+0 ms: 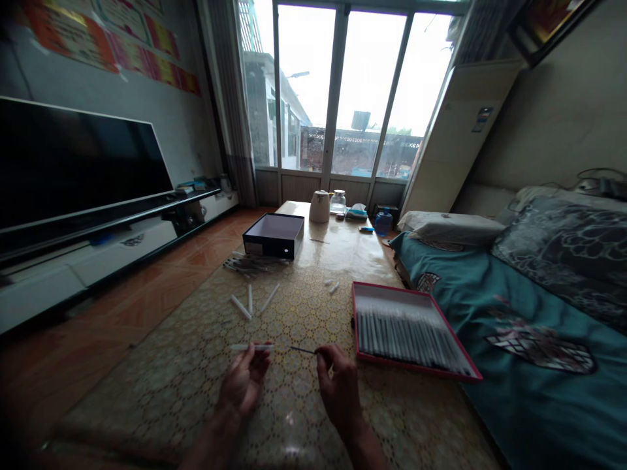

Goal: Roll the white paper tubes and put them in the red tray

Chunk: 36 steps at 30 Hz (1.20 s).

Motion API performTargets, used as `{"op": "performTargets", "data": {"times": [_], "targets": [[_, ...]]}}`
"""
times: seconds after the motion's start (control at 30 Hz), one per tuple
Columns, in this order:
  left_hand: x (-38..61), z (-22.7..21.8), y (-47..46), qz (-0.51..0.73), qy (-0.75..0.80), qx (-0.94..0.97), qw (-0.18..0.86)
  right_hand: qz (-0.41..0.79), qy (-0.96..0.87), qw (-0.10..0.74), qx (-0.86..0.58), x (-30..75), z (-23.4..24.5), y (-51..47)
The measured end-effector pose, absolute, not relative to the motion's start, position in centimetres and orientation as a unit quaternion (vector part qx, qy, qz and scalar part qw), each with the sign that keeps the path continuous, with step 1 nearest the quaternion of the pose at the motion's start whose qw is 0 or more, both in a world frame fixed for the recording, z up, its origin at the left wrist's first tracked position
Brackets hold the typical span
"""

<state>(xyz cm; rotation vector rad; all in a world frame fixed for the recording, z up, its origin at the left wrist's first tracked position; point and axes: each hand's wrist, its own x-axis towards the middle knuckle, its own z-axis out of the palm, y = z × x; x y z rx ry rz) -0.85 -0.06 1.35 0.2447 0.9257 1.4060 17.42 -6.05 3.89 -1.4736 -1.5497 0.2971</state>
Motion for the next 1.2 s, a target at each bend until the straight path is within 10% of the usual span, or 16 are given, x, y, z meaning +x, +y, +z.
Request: {"op": "performTargets", "data": {"times": [0.83,1.2], "targets": [[1.6,1.6,-1.4,0.571,0.342,0.03,0.746,0.196,-0.58,0.477,-0.631,16.7,3.9,-5.2],[-0.3,-0.1,0.0,0.567,0.275,0.092,0.771,-0.135,-0.567,0.167,-0.795,25.4,2.7,1.4]]}}
